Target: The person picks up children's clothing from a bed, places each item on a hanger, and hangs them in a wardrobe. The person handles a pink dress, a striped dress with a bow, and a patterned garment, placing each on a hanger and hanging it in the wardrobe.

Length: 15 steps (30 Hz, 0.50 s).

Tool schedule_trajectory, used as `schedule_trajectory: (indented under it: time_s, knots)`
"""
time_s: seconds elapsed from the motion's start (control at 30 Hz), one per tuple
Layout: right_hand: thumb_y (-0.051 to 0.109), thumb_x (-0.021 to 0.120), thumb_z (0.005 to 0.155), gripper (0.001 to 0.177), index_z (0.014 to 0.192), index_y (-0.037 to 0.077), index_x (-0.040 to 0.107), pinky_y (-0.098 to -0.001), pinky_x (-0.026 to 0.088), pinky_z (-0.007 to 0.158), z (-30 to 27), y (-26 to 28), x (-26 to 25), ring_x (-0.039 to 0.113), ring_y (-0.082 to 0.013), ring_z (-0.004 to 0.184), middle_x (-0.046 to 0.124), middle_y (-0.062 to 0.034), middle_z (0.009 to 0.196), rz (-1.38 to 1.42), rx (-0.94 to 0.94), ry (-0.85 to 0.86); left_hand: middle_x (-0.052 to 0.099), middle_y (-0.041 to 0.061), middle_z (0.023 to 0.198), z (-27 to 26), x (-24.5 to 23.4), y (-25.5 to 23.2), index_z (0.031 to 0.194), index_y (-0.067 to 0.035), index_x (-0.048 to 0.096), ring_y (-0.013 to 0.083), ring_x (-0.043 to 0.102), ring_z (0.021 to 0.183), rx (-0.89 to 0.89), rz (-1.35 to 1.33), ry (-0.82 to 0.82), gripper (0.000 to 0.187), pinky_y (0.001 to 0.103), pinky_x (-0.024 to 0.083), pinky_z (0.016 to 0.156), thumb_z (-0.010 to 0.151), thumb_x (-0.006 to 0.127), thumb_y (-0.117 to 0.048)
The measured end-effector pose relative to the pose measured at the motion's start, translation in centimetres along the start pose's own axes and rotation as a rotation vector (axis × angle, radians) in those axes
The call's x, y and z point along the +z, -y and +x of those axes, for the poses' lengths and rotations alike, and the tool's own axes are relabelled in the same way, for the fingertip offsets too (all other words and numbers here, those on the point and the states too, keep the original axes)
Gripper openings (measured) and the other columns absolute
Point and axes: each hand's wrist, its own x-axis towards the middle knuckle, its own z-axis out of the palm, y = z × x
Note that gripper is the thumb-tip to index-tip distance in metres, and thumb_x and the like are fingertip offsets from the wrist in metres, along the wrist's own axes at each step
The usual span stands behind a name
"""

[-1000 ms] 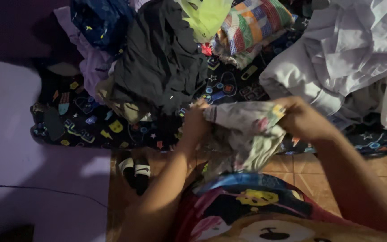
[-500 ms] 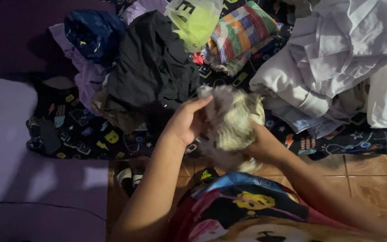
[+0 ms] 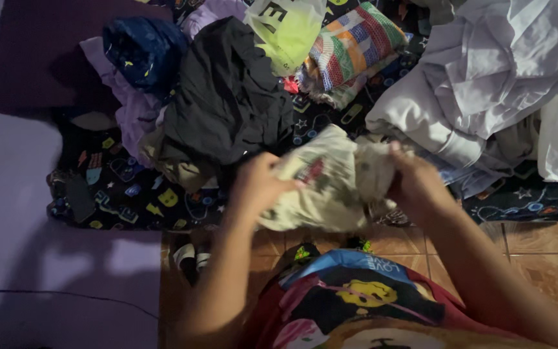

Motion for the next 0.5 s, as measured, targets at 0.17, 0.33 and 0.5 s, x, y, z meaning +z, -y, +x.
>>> schedule_trajectory:
  time_s: [0.17,0.33,0.5]
  knots:
    - [0.026,0.062,0.102,0.033,0.118,-0.002,0.059,-0.0470,0.051,0.097,0.3,1.6,-1.0,0.064,-0.0278,0.102,0.066,-0.0140,0.109,-0.006,-0.071,-0.083,0.073,0.010,0.115,0.2,-4.0,2.2,0.143,-0.013,0.051,0.0186,0.073,0.096,0.159,-1.122,0.057,0.062,0.036,0.061,0.082,0.086,0.075,-0.011]
    - [0.023,0.072,0.089,0.043,0.126,0.005,0.062,-0.0464,0.049,0.102,-3.4,0.8,1.6,0.064,-0.0307,0.111,0.067,-0.0157,0.119,-0.938,-0.462,-0.242,0.064,0.009,0.115,-1.5,-3.2,1.4,0.149,-0.021,0.043,0.0197,0.065,0.098,0.441,-1.309,0.144,0.061,0.036,0.055,0.080,0.098,0.072,-0.006]
    - [0.018,0.082,0.075,0.061,0.130,0.000,0.061,-0.0451,0.047,0.101,-5.6,0.0,5.4,0.062,-0.0388,0.119,0.066,-0.0242,0.130,-1.098,-1.365,0.164,0.065,0.017,0.124,-2.2,-1.5,-1.3,0.161,0.004,0.042,0.0252,0.065,0.114,0.524,-1.188,0.273,0.080,0.040,0.055,0.104,0.093,0.084,-0.003]
